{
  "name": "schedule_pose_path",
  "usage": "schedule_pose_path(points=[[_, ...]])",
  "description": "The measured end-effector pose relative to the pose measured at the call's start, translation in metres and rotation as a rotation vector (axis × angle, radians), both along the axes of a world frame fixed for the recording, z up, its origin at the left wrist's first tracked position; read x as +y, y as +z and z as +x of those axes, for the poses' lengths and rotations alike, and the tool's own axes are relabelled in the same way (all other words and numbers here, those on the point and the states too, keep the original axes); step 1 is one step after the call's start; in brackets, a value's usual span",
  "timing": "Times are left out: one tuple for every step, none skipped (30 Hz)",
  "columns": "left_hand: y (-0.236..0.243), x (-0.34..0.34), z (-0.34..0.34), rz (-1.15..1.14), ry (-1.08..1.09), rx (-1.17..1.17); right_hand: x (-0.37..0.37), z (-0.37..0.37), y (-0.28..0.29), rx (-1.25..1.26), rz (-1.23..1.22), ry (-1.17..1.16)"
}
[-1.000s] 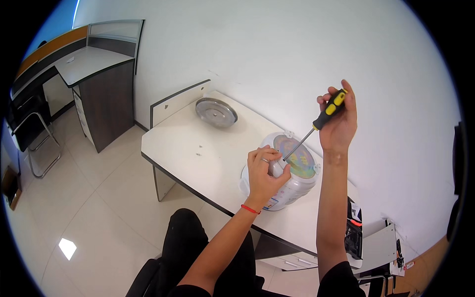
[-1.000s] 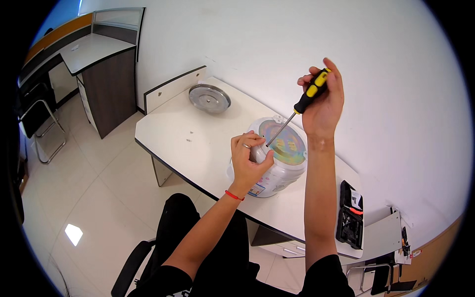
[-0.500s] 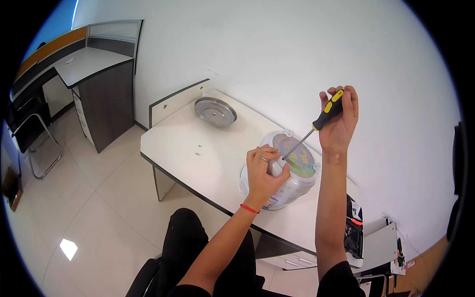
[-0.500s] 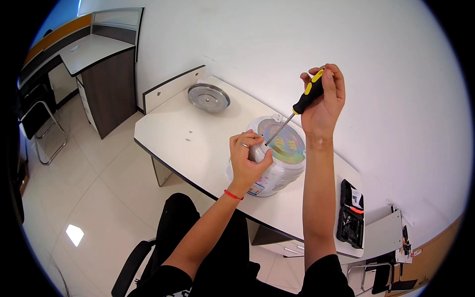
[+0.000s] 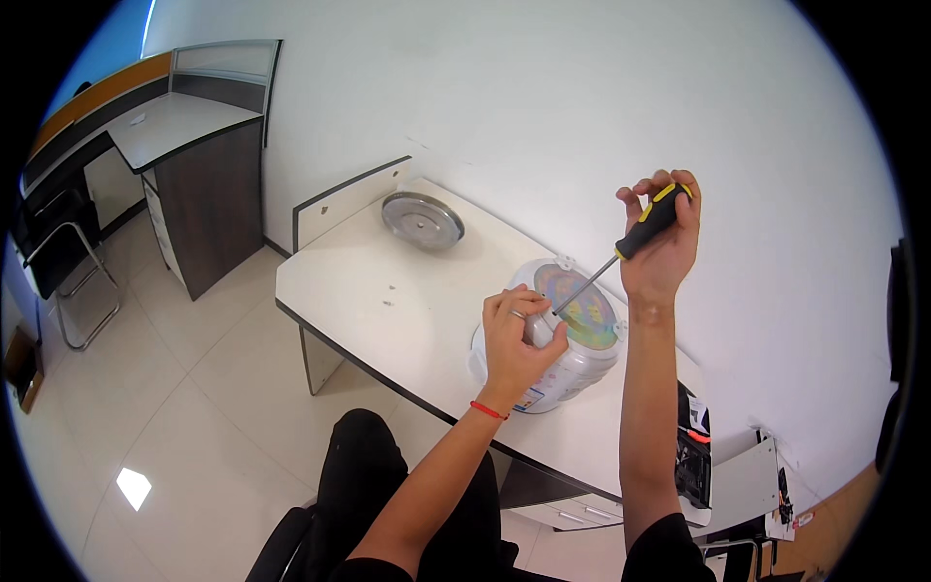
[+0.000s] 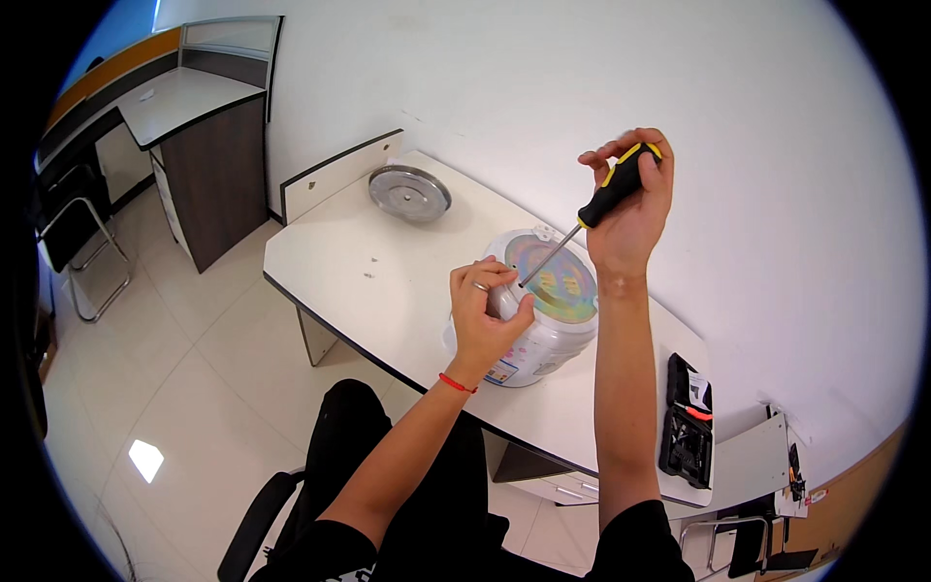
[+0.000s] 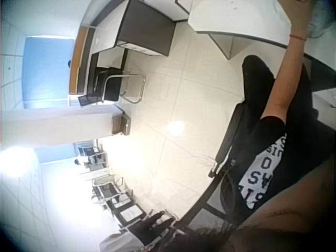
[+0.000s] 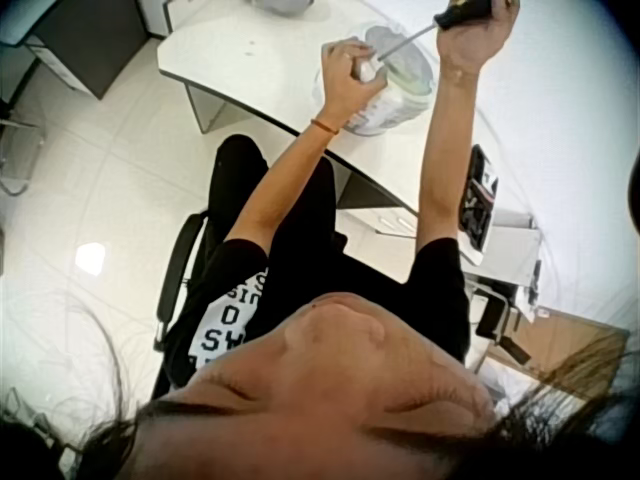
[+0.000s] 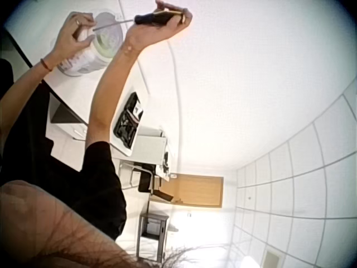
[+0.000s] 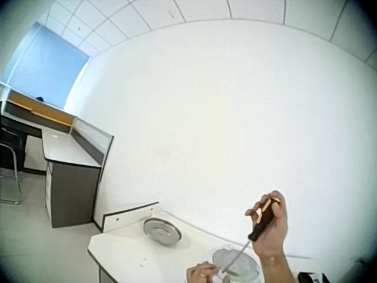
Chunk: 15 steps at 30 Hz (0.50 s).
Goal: The person uses a screwdriver to remove screws from the lid of a white cylindrical appliance, then unscrews internal components and wires. The person handles the lid, internal parts, and wires throughout the process.
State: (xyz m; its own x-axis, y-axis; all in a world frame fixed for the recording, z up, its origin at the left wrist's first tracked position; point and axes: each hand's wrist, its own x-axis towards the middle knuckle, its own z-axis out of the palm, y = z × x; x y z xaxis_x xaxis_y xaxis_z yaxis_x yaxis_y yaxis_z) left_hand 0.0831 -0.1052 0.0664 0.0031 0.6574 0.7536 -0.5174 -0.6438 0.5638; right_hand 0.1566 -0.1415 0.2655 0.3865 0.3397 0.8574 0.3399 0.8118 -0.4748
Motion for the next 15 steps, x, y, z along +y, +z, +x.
schedule_pose_path(points=[[0.0, 0.001, 0.0, 0.007, 0.006, 0.0, -0.001, 0.004, 0.0, -0.022, -0.008, -0.049], [0.0, 0.001, 0.0, 0.013, 0.011, 0.0, -0.002, 0.007, 0.001, -0.045, -0.016, -0.099], [0.0, 0.001, 0.0, 0.01, 0.008, -0.002, -0.003, 0.01, 0.001, -0.067, -0.025, -0.148], [0.0, 0.0, 0.0, 0.008, 0.006, -0.003, -0.003, 0.01, 0.0, -0.038, -0.027, -0.13], [0.0, 0.0, -0.001, 0.005, 0.004, -0.003, -0.002, 0.004, -0.002, -0.007, -0.03, -0.111], [0.0, 0.0, -0.001, 0.005, 0.003, -0.005, -0.001, 0.001, -0.003, 0.024, -0.032, -0.092], [0.0, 0.0, -0.001, 0.004, 0.001, -0.006, -0.001, 0.007, -0.005, 0.021, -0.026, 0.031], [0.0, 0.001, -0.001, 0.003, 0.0, -0.008, -0.001, 0.006, -0.005, 0.029, -0.023, 0.04], [0.001, 0.001, -0.001, 0.004, 0.001, -0.006, -0.002, 0.003, -0.004, 0.036, -0.019, 0.048], [0.001, 0.001, -0.001, 0.005, 0.002, -0.004, -0.002, 0.0, -0.003, 0.044, -0.016, 0.056], [0.001, 0.0, -0.001, 0.005, 0.002, -0.002, -0.002, -0.004, -0.001, 0.054, -0.015, 0.018], [0.0, 0.0, -0.001, 0.003, -0.001, -0.001, -0.002, -0.008, 0.002, 0.065, -0.015, -0.021], [0.0, 0.0, -0.001, 0.001, -0.004, -0.001, -0.002, -0.012, 0.003, 0.075, -0.014, -0.06], [0.0, 0.0, -0.001, 0.0, -0.006, -0.001, -0.001, -0.014, 0.004, 0.082, -0.022, -0.068], [0.0, 0.0, -0.001, 0.002, -0.003, -0.003, -0.001, -0.015, 0.004, 0.089, -0.029, -0.077]])
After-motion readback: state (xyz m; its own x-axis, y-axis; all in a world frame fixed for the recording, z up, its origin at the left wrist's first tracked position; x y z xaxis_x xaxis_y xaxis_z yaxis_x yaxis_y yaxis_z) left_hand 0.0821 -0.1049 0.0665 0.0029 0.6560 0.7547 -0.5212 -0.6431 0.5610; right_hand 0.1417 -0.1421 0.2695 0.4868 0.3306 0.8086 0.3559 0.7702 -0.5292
